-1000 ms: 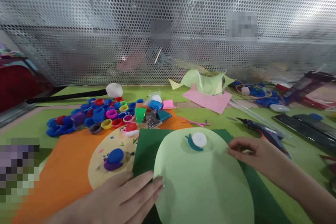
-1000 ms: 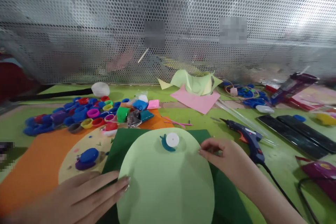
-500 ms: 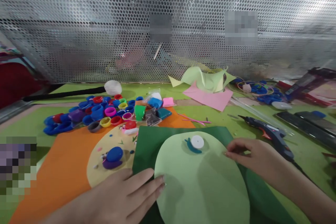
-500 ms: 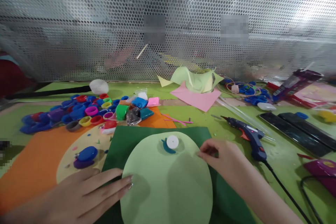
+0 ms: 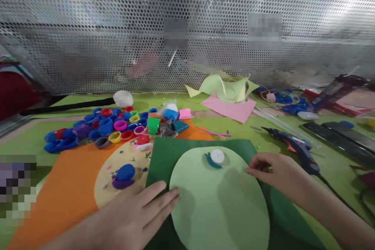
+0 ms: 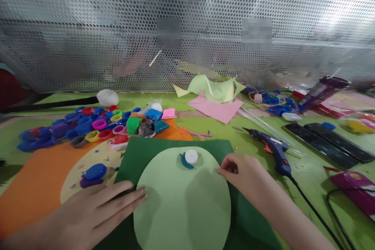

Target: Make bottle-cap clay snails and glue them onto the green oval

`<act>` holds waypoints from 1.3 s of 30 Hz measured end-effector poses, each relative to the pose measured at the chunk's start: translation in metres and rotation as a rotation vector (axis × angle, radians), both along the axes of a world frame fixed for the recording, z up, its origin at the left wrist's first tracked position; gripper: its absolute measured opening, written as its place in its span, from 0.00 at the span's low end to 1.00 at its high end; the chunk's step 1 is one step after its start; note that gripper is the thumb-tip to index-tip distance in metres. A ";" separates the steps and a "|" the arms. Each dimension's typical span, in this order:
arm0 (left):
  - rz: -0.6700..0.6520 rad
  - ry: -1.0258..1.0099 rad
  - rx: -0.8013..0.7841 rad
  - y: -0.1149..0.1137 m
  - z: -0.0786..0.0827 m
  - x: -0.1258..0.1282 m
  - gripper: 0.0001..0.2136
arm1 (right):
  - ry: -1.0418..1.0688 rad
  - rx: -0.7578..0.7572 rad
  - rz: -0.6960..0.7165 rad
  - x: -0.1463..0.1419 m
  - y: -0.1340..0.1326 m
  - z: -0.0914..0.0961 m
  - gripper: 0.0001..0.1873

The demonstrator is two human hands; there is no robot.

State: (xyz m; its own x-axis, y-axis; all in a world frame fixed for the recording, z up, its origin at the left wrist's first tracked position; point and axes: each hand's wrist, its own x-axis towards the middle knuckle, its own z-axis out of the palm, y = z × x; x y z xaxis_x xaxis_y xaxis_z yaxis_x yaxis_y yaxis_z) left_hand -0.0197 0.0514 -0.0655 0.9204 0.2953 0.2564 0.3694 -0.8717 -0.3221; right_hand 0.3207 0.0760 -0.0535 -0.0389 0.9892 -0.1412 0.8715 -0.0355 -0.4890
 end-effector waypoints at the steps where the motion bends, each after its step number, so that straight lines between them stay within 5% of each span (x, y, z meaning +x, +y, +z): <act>1: 0.007 0.005 0.002 0.000 0.000 0.000 0.17 | -0.003 -0.002 -0.002 0.000 0.000 0.000 0.08; 15: 0.095 -0.106 -0.077 0.008 -0.008 -0.007 0.25 | -0.030 -0.026 0.009 -0.001 -0.001 -0.002 0.09; 21: 0.127 -0.215 -0.127 0.009 -0.011 -0.001 0.15 | -0.044 -0.038 -0.001 -0.005 -0.002 0.008 0.08; 30: 0.168 -0.054 -0.096 0.003 -0.010 0.000 0.27 | -0.073 -0.041 -0.021 -0.008 -0.001 0.010 0.09; 39: 0.137 -0.029 -0.151 0.004 -0.012 0.000 0.25 | -0.080 0.013 -0.014 -0.001 0.001 0.002 0.10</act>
